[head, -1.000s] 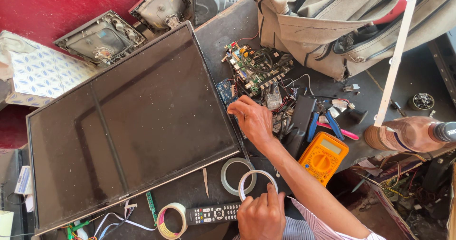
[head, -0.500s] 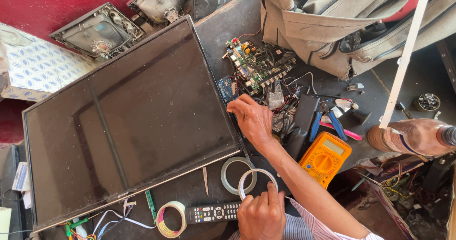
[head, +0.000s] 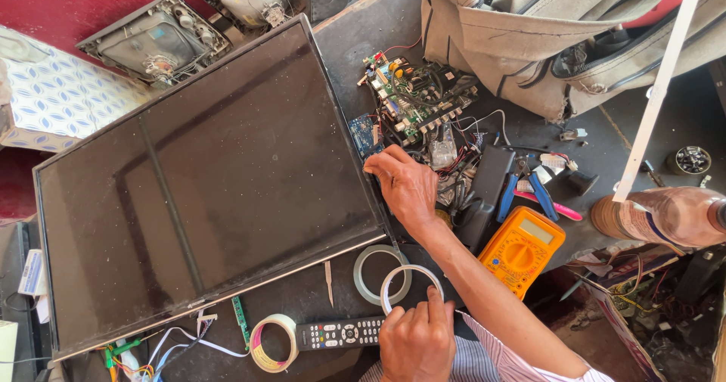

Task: The person applies clear adhesive tape along the edge of a flat-screen TV panel, smoothing it down with their fingers. They then flip the TV over to reveal the back panel and internal components.

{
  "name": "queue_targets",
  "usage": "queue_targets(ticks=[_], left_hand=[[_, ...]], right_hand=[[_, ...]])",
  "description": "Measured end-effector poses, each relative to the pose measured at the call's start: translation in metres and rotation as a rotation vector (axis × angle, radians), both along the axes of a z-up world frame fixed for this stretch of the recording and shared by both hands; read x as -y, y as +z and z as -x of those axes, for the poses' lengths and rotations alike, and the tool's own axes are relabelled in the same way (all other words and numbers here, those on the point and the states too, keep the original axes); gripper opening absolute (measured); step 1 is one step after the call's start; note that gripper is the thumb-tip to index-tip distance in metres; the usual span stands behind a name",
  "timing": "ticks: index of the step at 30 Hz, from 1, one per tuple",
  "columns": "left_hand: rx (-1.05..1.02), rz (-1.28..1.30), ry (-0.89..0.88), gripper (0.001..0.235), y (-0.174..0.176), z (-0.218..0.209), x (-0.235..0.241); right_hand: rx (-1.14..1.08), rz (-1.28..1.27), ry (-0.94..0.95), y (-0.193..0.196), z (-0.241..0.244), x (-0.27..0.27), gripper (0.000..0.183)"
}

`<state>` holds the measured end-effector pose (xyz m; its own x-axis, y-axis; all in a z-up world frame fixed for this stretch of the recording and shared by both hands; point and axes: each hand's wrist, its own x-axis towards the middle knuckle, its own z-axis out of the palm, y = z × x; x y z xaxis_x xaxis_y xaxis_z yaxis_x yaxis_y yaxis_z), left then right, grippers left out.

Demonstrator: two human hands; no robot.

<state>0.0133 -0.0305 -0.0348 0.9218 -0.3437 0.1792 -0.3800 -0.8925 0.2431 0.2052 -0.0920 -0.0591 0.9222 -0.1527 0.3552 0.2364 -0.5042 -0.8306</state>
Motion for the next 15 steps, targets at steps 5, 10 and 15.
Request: queue_targets(ticks=[5, 10, 15], left_hand=[[-0.011, -0.002, 0.004, 0.033, 0.0034, 0.0008, 0.0002], [0.0, 0.01, 0.007, 0.034, 0.0061, -0.0014, 0.0009], [-0.043, 0.013, -0.011, 0.034, 0.0073, -0.0024, 0.0001]], right_hand=[[-0.016, -0.022, -0.002, 0.0001, 0.0011, -0.0006, 0.007], [-0.027, -0.082, -0.025, 0.0042, 0.0017, -0.0007, 0.014], [-0.03, -0.123, -0.038, 0.0049, 0.0053, -0.0023, 0.011]])
